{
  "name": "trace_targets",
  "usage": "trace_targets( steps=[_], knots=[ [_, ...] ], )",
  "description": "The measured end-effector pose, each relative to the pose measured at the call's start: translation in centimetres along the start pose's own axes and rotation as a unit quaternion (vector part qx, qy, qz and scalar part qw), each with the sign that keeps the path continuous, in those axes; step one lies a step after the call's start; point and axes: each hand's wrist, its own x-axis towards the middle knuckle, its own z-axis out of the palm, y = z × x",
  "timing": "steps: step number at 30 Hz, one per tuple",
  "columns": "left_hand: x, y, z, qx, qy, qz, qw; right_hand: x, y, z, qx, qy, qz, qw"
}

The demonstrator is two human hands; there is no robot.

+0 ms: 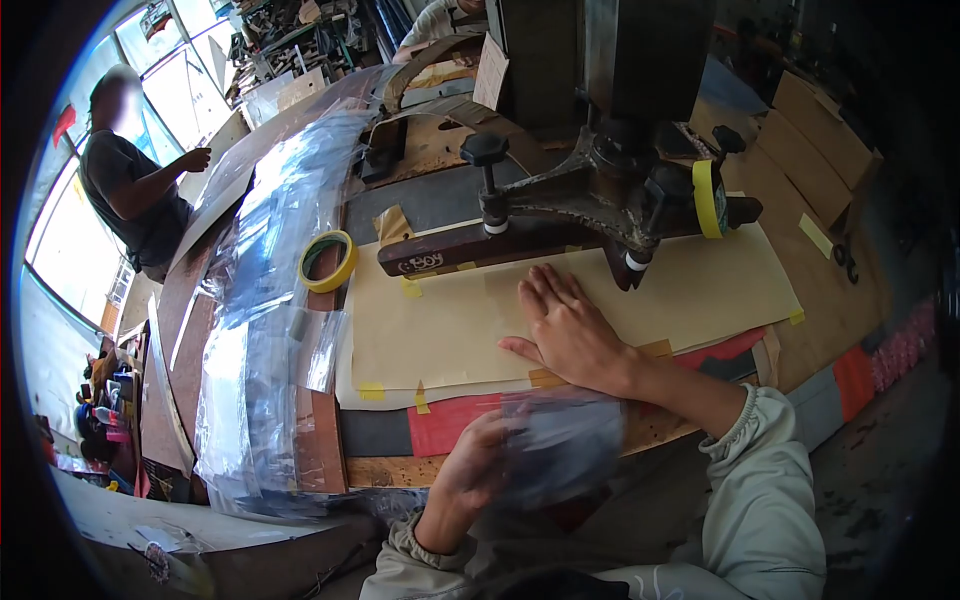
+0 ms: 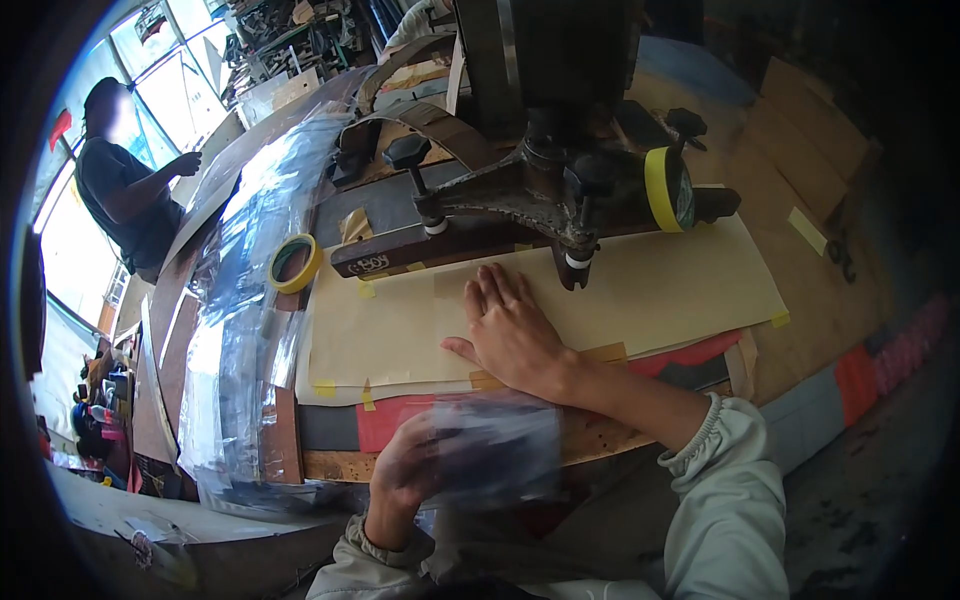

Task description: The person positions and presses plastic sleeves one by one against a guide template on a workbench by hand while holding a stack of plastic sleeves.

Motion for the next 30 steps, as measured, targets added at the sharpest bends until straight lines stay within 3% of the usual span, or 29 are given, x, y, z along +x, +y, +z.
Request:
trace_targets(
  steps=[5, 7, 9, 11, 14, 17, 20, 23, 30],
  knots=[
    [-0.5, 0.3, 0.0, -0.023, -0.075, 0.02, 0.997, -0.1, -0.2, 0.0, -0.011, 0.004, 0.001, 1.0],
    [-1.4, 0.1, 1.4, 0.044, -0.025, 0.073, 0.996, -0.1, -0.3, 0.0, -0.005, 0.005, 0.003, 1.0],
    [-1.2, 0.3, 1.4, 0.05, -0.028, 0.065, 0.996, 0.0, -0.3, 0.0, 0.004, 0.01, 0.004, 1.0],
    [-0.3, 0.9, -0.2, -0.009, -0.082, -0.003, 0.997, 0.1, -0.2, 0.2, 0.017, 0.017, 0.004, 1.0],
    [0.6, 1.1, -1.7, -0.042, -0.152, -0.025, 0.987, 0.3, -0.1, 0.3, 0.023, 0.024, 0.002, 0.999],
    [0.8, 0.3, -0.5, -0.023, 0.044, -0.019, 0.999, 0.2, -0.1, 0.1, 0.017, 0.021, -0.002, 1.0],
    [0.3, 0.5, 0.4, 0.025, -0.004, -0.013, 1.0, 0.0, -0.1, -0.4, 0.018, -0.006, -0.003, 1.0],
    [0.4, 0.6, 1.0, 0.029, 0.017, -0.02, 0.999, 0.1, 0.2, -0.5, 0.021, -0.007, -0.01, 1.0],
    [0.6, 0.1, -0.2, -0.022, -0.085, -0.004, 0.996, 0.1, 0.2, -0.5, 0.032, -0.004, -0.003, 0.999]
  ],
)
